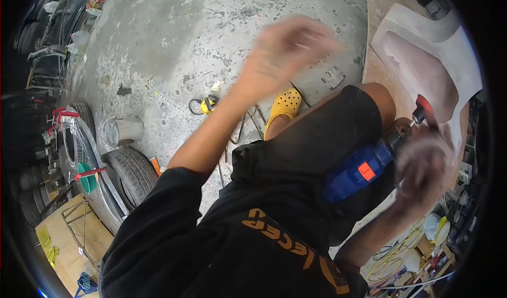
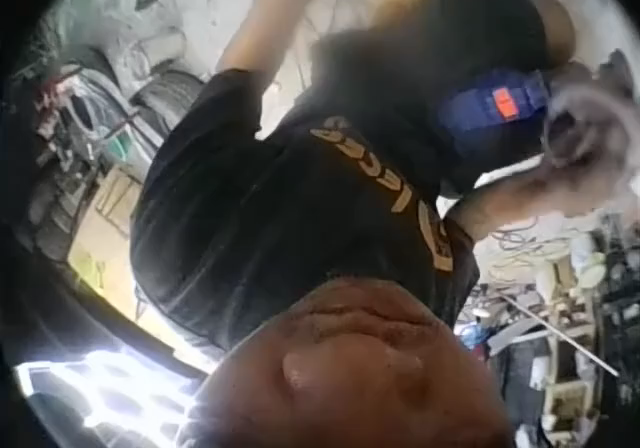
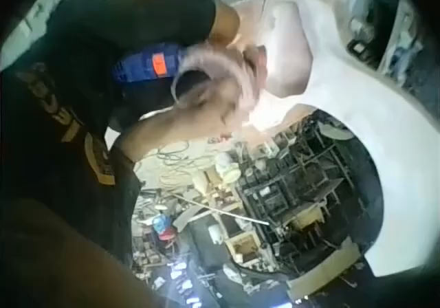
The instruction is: Trimming a piece with scissors and sanding a large fiberglass automotive part with a power drill.
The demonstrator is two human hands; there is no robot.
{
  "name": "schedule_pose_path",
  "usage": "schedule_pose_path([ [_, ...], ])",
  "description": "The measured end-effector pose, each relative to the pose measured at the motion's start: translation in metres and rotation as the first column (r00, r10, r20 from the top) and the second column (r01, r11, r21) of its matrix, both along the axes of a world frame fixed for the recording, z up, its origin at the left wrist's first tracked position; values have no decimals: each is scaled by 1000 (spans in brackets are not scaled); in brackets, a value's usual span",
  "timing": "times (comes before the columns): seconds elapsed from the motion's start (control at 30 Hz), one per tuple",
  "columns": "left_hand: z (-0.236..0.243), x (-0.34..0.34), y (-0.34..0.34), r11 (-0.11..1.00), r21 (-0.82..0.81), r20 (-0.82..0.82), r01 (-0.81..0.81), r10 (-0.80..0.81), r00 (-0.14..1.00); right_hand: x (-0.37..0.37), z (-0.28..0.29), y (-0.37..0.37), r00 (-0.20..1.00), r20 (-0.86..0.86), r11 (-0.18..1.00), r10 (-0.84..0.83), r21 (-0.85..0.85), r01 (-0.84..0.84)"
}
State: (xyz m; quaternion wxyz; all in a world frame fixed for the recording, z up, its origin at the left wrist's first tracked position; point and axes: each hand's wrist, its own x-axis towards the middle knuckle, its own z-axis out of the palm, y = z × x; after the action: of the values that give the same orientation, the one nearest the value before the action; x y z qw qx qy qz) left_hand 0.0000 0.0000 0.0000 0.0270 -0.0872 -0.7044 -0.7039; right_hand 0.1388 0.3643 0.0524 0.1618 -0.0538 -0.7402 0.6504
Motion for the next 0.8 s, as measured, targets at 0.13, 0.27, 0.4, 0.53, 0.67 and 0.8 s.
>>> schedule_pose_path([
  [0.13, -116, -6, -128, 831, -499, 131, -245, 352, 927, 48, 45, 4, 774, -148, 787, -616, -86, 611],
  [0.27, -265, 62, -222, 572, -818, 281, -56, 483, 829, 85, 53, 15, 863, -301, 849, -405, 226, 478],
  [0.4, -359, 168, -277, 533, -845, 423, -42, 714, 557, 180, 8, 59, 887, -130, 689, -443, 583, 430],
  [0.53, -409, 218, -205, 508, -859, 424, 57, 645, 635, 188, 20, 4, 873, -19, 375, -488, 898, 229],
  [0.67, -476, 277, -298, 44, -921, 389, 388, 12, 921, 195, -56, 68, 925, 53, 793, -377, 533, 293],
  [0.8, -436, 175, -198, 494, -717, 663, 492, 264, 700, 174, -107, 100, 644, 426, 443, -635, -482, 756],
])
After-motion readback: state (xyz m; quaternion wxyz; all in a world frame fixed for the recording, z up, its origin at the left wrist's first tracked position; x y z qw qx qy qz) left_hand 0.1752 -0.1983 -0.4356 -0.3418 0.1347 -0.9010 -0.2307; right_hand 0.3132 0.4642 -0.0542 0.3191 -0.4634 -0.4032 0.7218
